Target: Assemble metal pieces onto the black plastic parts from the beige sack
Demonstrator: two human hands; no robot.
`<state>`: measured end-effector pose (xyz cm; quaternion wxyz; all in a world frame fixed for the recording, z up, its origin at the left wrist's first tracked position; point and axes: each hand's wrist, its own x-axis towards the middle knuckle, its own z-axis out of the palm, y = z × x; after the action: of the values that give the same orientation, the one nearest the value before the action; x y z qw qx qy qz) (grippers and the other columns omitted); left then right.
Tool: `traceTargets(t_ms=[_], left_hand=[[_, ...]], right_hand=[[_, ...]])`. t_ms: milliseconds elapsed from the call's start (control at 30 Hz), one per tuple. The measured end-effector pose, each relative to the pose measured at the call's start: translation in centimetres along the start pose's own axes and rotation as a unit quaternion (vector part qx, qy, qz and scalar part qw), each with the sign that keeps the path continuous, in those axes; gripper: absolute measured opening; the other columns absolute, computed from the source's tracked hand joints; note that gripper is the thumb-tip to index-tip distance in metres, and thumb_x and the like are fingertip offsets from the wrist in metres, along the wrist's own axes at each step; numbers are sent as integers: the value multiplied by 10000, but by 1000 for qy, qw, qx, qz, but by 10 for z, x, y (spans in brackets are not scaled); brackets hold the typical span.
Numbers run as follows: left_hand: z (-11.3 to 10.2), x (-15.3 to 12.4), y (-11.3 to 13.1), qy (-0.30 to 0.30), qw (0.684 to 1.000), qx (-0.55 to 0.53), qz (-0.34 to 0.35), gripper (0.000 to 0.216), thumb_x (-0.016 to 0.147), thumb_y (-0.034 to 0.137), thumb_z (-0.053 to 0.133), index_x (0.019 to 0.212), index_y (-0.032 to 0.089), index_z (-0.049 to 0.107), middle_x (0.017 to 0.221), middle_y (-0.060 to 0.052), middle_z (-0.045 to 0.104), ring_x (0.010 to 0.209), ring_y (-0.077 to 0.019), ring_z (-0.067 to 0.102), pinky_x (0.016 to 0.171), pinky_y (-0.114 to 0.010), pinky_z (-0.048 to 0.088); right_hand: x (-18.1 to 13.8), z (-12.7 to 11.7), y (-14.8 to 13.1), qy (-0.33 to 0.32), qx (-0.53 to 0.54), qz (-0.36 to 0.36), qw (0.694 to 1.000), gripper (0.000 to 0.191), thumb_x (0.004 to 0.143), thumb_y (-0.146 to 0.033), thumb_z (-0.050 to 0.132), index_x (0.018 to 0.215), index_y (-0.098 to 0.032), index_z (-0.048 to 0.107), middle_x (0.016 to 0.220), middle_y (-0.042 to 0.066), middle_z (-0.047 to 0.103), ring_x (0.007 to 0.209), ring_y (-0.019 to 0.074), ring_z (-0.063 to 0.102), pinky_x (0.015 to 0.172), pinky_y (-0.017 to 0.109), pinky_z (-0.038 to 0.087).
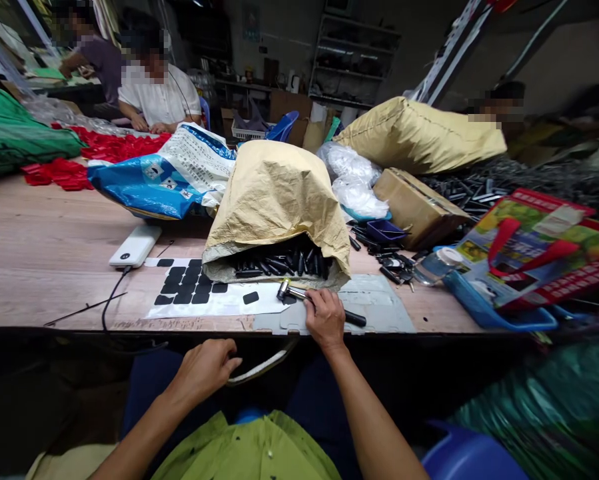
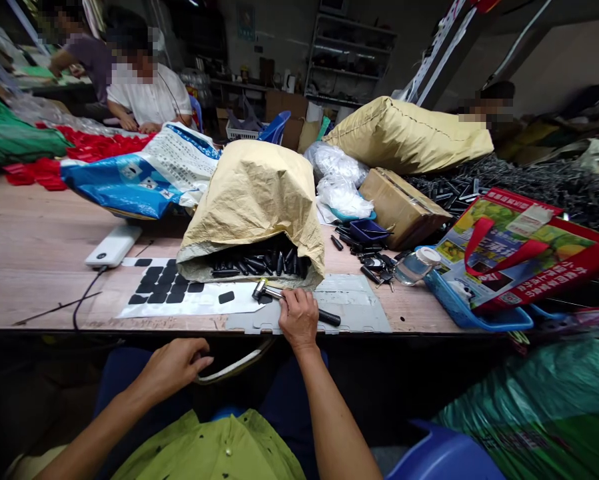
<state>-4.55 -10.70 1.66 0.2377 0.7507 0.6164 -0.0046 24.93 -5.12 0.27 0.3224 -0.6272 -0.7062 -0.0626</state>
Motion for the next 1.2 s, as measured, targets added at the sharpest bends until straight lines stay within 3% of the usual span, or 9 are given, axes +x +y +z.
traceTargets(t_ms=[100, 200, 300, 433, 600, 800, 1200], left_hand=[[-32, 23, 11, 93, 994, -48, 43, 222, 943, 465, 561, 968, 306, 714, 834, 2, 724, 766, -213, 667, 647, -295, 406], [-57, 64, 18, 246, 965, -41, 83, 242, 957, 393, 561, 1129, 279, 687, 1063, -49, 713, 995, -254, 639, 808, -328, 458], [-69, 105, 18, 296, 951, 14, 92, 263, 935, 336, 597, 1168, 249, 682, 1124, -97, 668, 1102, -307, 559, 929, -392, 444], [-66, 128, 13, 282, 954, 56, 85, 143, 899, 318, 657, 1005, 233, 703, 1037, -101, 664, 1068, -326, 527, 902, -430, 434], [-44, 117, 11, 294, 946, 46, 132, 111, 933, 318, 635, 987, 231, 680, 994, -75, 696, 1013, -290, 540, 871, -419, 413], [-16, 106, 17, 259, 944, -73, 193, 108, 924, 290, 641, 998, 218, 675, 1009, -55, 696, 970, -246, 563, 872, -389, 420], [-14, 120, 25, 194, 950, -151, 191, 207, 798, 343, 785, 970, 235, 744, 970, -30, 724, 971, -246, 552, 888, -374, 403]], right_hand=[[1, -1, -1, -3, -2, 1, 1000, 154, 935, -220, 595, 1043, -231, 704, 952, 58, 648, 927, 234, 519, 819, 343, 380], [0, 0, -1, -1, -2, 0, 1000, 154, 938, -220, 593, 1043, -233, 705, 954, 57, 649, 926, 233, 521, 827, 343, 384], [0, 0, 0, -3, -3, -1, 1000, 149, 935, -219, 604, 1043, -230, 707, 950, 53, 649, 920, 229, 516, 828, 338, 385], [0, 1, 2, -5, -6, 0, 1000, 152, 936, -219, 615, 1051, -229, 713, 948, 52, 649, 926, 229, 516, 831, 334, 385], [0, 2, 1, -6, -5, 7, 1000, 152, 938, -223, 622, 1054, -234, 719, 947, 48, 653, 924, 228, 518, 829, 334, 382], [-1, 3, 3, 1, -1, 2, 1000, 148, 949, -219, 621, 1059, -241, 717, 955, 42, 658, 927, 225, 523, 830, 334, 383], [-2, 0, 4, 12, -8, -28, 1000, 211, 989, -237, 570, 1141, -235, 716, 967, 55, 667, 908, 223, 534, 819, 338, 407]])
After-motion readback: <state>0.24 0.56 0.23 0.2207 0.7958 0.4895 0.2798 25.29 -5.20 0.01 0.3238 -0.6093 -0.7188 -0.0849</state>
